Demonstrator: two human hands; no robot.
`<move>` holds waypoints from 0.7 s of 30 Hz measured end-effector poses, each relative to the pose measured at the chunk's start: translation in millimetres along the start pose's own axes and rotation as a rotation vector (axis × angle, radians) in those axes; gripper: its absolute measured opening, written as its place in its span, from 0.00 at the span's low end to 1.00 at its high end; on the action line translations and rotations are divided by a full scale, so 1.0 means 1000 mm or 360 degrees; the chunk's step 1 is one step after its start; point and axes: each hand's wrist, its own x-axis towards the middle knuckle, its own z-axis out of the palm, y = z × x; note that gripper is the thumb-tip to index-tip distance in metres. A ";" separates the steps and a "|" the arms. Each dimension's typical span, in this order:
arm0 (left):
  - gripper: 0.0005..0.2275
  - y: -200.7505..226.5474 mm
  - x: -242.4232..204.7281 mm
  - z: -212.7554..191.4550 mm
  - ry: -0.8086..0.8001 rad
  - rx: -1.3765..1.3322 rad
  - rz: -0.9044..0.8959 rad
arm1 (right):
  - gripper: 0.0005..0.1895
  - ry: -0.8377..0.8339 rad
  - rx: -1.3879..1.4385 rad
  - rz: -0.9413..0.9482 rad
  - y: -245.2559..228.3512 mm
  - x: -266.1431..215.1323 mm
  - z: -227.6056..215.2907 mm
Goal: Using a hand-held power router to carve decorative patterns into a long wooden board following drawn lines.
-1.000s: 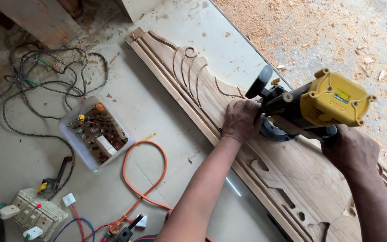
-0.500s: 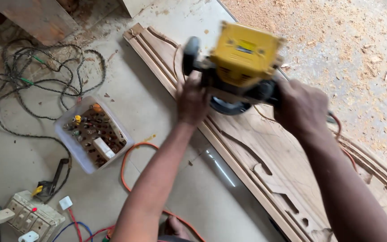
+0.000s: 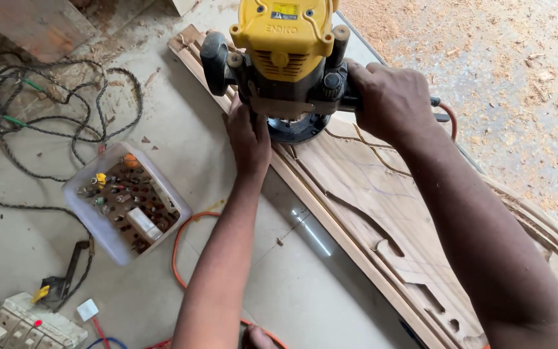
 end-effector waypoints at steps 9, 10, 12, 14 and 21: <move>0.14 -0.004 -0.009 0.005 0.0102 0.0054 0.0008 | 0.25 0.0028 0.0093 0.0030 -0.008 -0.011 0.006; 0.14 -0.004 -0.008 0.004 0.0095 0.0058 0.0013 | 0.25 0.0030 0.0100 0.0037 -0.007 -0.012 0.009; 0.13 -0.004 -0.008 0.005 0.0101 0.0016 0.0023 | 0.25 0.0046 0.0133 0.0033 -0.006 -0.015 0.014; 0.14 -0.001 -0.008 0.002 0.0098 0.0007 0.0029 | 0.25 0.0056 0.0144 0.0038 -0.008 -0.016 0.014; 0.16 -0.002 -0.008 0.002 0.0066 -0.0018 0.0039 | 0.25 0.0122 0.0111 0.0015 -0.004 -0.020 0.016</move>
